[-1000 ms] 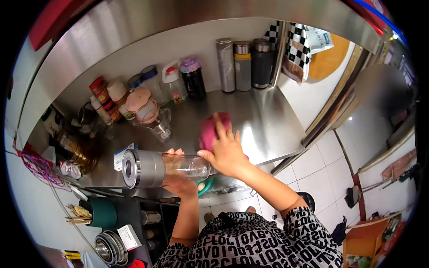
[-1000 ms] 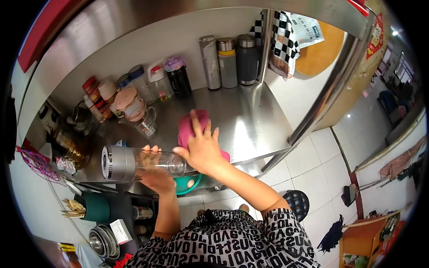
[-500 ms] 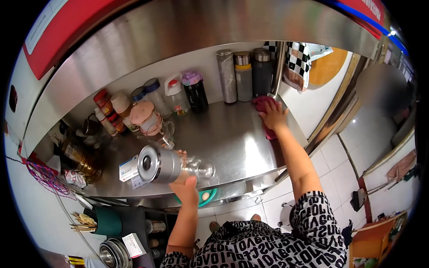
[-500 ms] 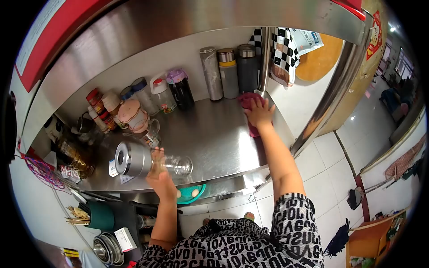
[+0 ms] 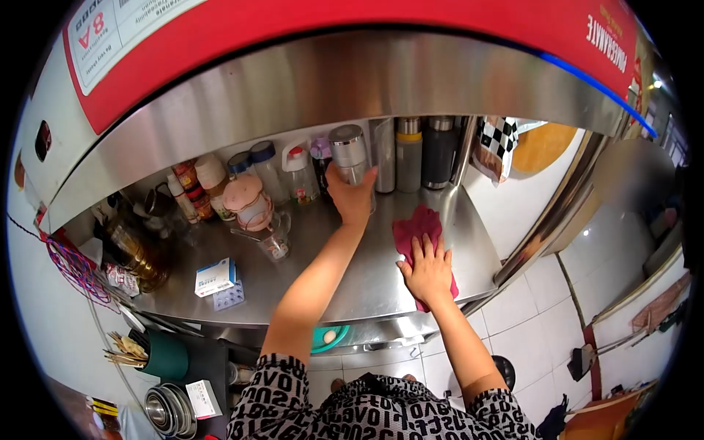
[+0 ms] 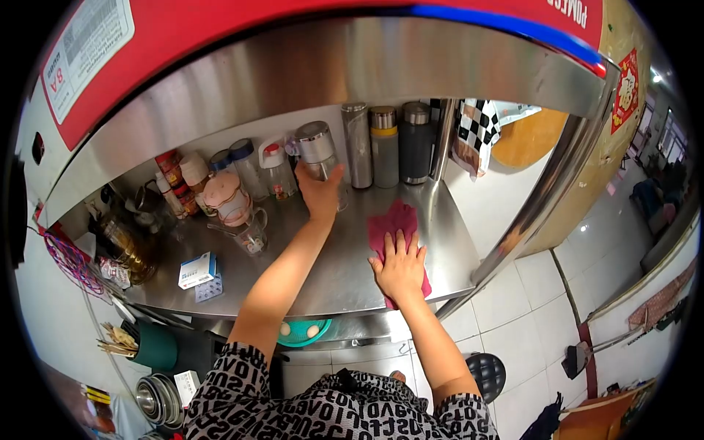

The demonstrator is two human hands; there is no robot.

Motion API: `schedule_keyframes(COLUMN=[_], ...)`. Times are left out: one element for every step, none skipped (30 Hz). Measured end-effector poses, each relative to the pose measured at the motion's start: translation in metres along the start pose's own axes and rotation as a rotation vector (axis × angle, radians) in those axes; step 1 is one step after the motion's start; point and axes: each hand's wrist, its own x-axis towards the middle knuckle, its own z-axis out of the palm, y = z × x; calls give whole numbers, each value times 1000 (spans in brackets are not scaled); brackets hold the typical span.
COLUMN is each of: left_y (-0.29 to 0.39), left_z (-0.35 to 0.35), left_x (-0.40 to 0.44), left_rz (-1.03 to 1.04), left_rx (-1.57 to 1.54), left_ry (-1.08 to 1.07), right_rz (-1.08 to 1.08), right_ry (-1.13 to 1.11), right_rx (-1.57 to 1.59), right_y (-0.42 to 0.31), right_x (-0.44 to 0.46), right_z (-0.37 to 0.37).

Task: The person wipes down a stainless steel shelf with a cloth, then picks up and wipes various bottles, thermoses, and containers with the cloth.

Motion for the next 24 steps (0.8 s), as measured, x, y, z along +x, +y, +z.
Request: schedule_keyframes(left_y=[-3,-7,-10,-13,-16,-23,-29,-34,-39,-44,-50,-56,-62,-68,-70,-72,-74,-76,-78,-81,-82,-81,-80,-77], left_z=[10,20,30,37,42,47,50,53,58,62,65,69,73,75,77,78,79,81,81,78,75,73,68,60], left_x=[3,5,4,6,8,11,13,13,12,11,8,6,6,6,7,7,9,12,14,11,5,-1,-8,-14], left_rz=[-66,-134,-167,-164,-213,-265,-264,-294,-326,-325,-245,-165,-117,-119,-105,-90,-88,-123,-156,-151,-200,-248,-241,-307], left_rx=[138,277,396,389,449,507,493,543,592,579,582,587,576,575,568,563,567,652,738,743,808,870,869,954], left_ry=[57,116,179,190,223,257,275,304,329,342,340,336,342,343,374,403,400,420,442,442,389,335,334,208], right_rz=[3,4,3,-7,-1,2,-3,-2,1,6,9,4,7,12,16,17,17,16,17,16,15,16,13,10], right_ry=[-12,-26,0,7,13,19,34,35,30,23,22,26,21,15,4,3,0,-4,-6,-9,-9,-5,17,41], right_rx=[12,24,30,24,44,61,77,71,58,49,46,40,42,45,47,50,55,61,68,72,74,79,75,69], right_y=[0,0,0,0,0,0,1,1,0,-1,-1,-1,-1,-1,-2,-1,0,0,0,-1,-1,-1,-1,1], right_x=[1,1,1,1,1,0,0,1,2,2,3,4,4,3,3,3,3,3,2,2,2,2,2,2], right_z=[-2,-3,-1,-1,-1,-1,0,0,-1,-1,1,0,0,0,-1,0,1,1,1,-1,-2,-1,2,3])
